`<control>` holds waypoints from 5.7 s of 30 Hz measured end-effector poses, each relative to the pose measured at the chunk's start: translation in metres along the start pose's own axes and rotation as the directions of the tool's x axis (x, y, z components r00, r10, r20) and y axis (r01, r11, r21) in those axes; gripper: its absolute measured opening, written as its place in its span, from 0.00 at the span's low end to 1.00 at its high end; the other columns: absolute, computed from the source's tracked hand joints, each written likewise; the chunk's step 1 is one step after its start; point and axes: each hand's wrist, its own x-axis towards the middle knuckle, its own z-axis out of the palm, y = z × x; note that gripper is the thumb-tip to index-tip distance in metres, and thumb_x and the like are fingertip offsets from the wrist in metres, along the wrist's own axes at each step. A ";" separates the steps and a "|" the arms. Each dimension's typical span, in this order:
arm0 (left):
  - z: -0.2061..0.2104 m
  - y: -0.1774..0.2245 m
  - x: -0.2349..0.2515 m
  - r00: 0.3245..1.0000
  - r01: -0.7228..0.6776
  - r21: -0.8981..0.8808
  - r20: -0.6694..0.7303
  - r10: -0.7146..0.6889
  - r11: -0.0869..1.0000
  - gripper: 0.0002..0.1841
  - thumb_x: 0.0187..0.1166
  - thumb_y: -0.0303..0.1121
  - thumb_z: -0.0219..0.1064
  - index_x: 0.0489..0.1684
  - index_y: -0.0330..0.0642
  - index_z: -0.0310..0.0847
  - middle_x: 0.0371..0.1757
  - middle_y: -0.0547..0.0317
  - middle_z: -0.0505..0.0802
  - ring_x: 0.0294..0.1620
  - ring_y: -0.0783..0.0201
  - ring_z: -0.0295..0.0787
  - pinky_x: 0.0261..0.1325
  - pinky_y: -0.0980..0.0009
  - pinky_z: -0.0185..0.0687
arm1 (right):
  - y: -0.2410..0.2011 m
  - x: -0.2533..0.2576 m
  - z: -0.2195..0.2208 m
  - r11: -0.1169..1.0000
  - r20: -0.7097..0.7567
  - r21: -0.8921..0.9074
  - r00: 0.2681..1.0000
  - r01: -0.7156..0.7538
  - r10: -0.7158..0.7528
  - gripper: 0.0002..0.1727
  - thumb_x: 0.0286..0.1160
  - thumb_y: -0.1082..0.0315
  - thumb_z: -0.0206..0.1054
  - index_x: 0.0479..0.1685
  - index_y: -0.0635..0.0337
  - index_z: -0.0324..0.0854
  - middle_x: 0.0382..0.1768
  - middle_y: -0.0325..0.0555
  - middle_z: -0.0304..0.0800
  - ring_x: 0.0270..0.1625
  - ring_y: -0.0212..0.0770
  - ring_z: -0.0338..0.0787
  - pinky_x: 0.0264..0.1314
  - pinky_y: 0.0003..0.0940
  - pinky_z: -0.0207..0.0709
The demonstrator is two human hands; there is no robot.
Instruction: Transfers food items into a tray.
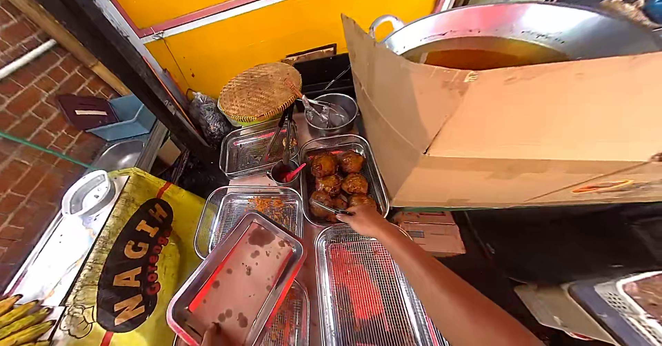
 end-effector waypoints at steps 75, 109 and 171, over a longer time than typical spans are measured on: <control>0.071 -0.011 0.016 0.999 0.044 0.031 -0.004 -0.044 0.999 0.14 0.71 0.27 0.75 0.51 0.28 0.84 0.39 0.44 0.94 0.40 0.55 0.93 0.48 0.53 0.90 | 0.035 -0.042 0.001 0.992 -0.203 -0.012 0.971 0.128 -0.128 0.26 0.84 0.39 0.60 0.66 0.45 0.88 0.53 0.49 0.95 0.59 0.51 0.92 0.65 0.62 0.81; 0.058 0.004 0.025 0.993 0.086 0.013 0.079 -0.087 0.996 0.12 0.70 0.25 0.74 0.47 0.29 0.85 0.35 0.46 0.95 0.36 0.55 0.94 0.42 0.55 0.92 | 0.014 0.064 -0.068 0.975 -0.264 -0.174 0.947 0.140 -0.183 0.33 0.86 0.39 0.58 0.76 0.55 0.80 0.56 0.64 0.92 0.62 0.64 0.90 0.64 0.70 0.80; 0.070 0.022 0.010 0.996 0.038 -0.029 0.076 -0.036 0.999 0.17 0.71 0.21 0.68 0.58 0.25 0.77 0.42 0.44 0.92 0.39 0.58 0.93 0.45 0.58 0.91 | 0.026 0.026 0.002 0.854 -0.315 -0.520 0.928 0.005 -0.198 0.37 0.84 0.45 0.64 0.87 0.57 0.65 0.69 0.62 0.80 0.46 0.61 0.93 0.47 0.57 0.87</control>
